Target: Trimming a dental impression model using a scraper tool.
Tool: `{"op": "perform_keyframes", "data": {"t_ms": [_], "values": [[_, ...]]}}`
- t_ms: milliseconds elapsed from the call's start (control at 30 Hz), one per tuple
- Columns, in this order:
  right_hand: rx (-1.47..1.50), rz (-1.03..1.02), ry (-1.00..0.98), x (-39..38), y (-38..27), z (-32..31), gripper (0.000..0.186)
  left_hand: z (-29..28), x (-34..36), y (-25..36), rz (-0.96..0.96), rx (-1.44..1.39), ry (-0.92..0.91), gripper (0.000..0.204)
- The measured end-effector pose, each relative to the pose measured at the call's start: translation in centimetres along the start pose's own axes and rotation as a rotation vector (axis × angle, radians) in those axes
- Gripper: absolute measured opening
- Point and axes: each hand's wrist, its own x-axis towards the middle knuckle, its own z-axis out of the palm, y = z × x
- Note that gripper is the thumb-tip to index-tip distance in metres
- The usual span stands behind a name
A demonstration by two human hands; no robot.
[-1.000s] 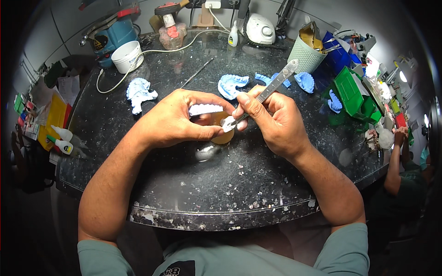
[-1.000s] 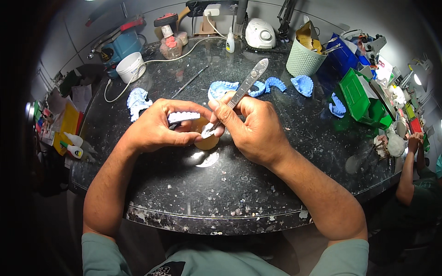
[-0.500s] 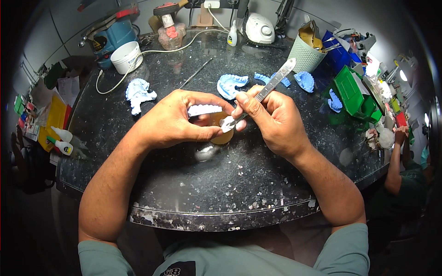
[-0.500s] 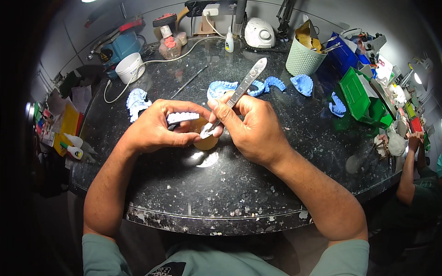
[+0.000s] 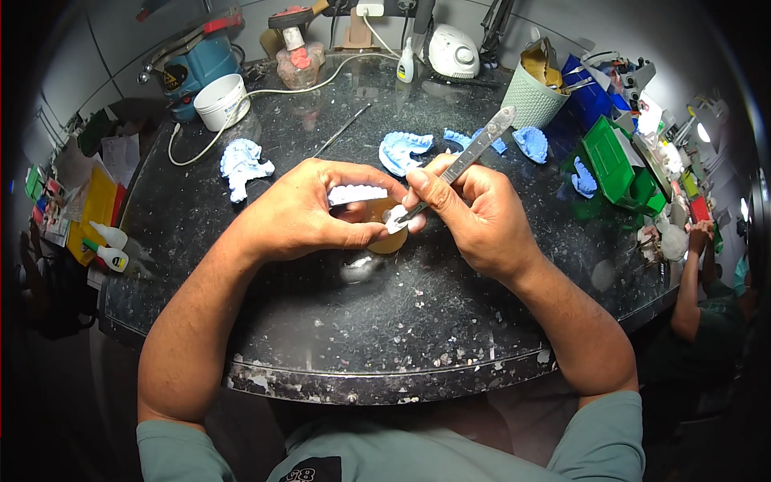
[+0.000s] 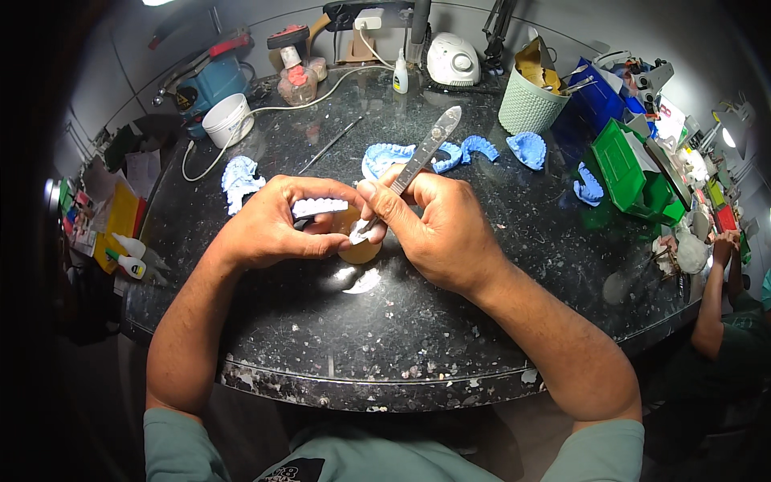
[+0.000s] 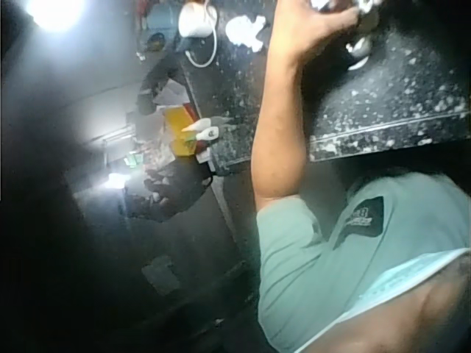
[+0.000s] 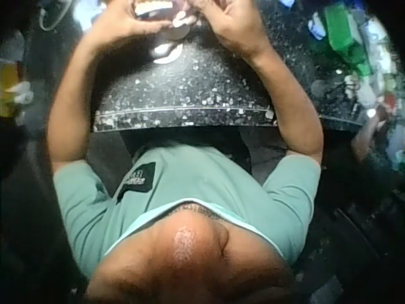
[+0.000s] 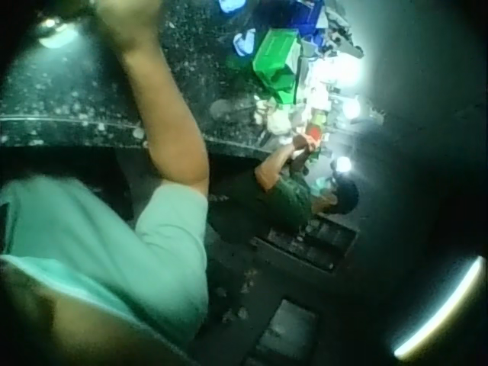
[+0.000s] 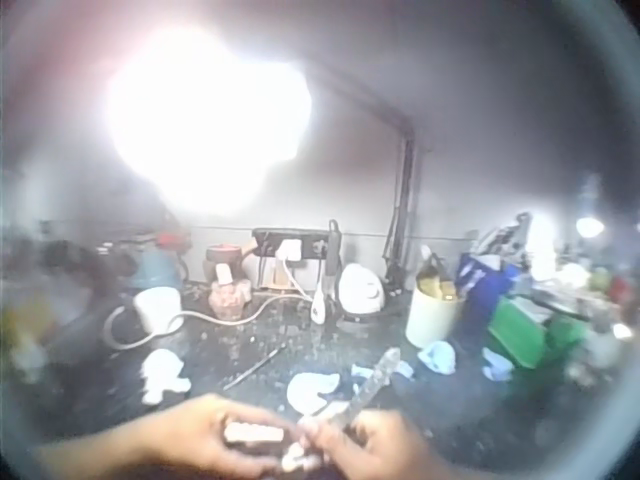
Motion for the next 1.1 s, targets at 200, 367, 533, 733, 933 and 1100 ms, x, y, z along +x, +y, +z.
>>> {"op": "perform_keyframes", "data": {"t_ms": [200,367,533,733,933,1100], "values": [[0.105,0.045,0.033,0.24,0.14,0.01,0.025,-0.12,0.03,0.11,0.047,0.087,0.001,0.047],[0.021,0.027,0.005,0.13,0.24,-0.21,0.025,-0.25,0.06,-0.40,0.033,0.066,-0.012,0.047],[0.101,0.032,-0.004,0.12,0.39,-0.11,0.026,-0.18,-0.02,-0.37,0.025,0.039,-0.016,0.047],[0.044,0.005,0.020,0.13,0.39,-0.09,0.026,-0.09,0.06,-0.57,0.017,0.022,-0.002,0.047],[0.016,0.024,-0.047,0.35,-0.05,-0.35,0.028,-0.19,0.11,-0.17,0.019,0.066,-0.009,0.047],[0.183,-0.012,-0.027,0.50,0.02,-0.61,0.027,-0.20,-0.12,-0.46,0.017,0.035,0.010,0.055]]}}
